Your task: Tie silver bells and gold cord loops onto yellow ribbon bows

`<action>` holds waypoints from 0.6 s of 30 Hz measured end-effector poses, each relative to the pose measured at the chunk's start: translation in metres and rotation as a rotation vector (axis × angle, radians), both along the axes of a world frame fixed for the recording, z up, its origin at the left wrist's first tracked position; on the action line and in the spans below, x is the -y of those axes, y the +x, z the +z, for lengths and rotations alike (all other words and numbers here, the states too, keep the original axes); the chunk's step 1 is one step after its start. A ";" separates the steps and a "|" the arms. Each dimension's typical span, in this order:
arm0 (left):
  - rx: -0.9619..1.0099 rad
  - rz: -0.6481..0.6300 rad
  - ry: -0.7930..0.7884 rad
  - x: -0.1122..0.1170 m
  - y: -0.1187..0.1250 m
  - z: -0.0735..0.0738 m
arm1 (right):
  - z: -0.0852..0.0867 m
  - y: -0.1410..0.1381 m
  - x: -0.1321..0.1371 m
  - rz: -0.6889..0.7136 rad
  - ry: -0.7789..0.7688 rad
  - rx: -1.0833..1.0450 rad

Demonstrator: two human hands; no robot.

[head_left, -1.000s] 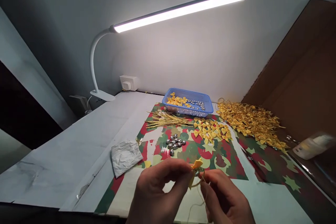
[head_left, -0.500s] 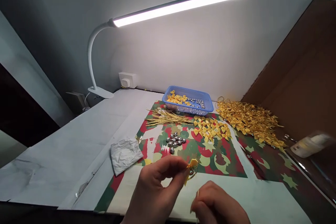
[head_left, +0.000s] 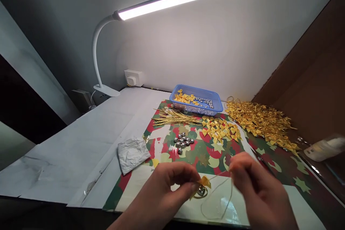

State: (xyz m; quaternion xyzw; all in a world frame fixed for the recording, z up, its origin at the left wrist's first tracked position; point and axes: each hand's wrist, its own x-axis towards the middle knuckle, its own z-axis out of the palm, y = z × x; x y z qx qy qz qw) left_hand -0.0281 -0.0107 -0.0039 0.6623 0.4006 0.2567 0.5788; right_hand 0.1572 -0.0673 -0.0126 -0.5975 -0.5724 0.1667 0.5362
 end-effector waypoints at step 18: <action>-0.042 -0.034 0.135 0.010 -0.001 0.012 | -0.013 -0.011 0.010 0.261 -0.303 -0.126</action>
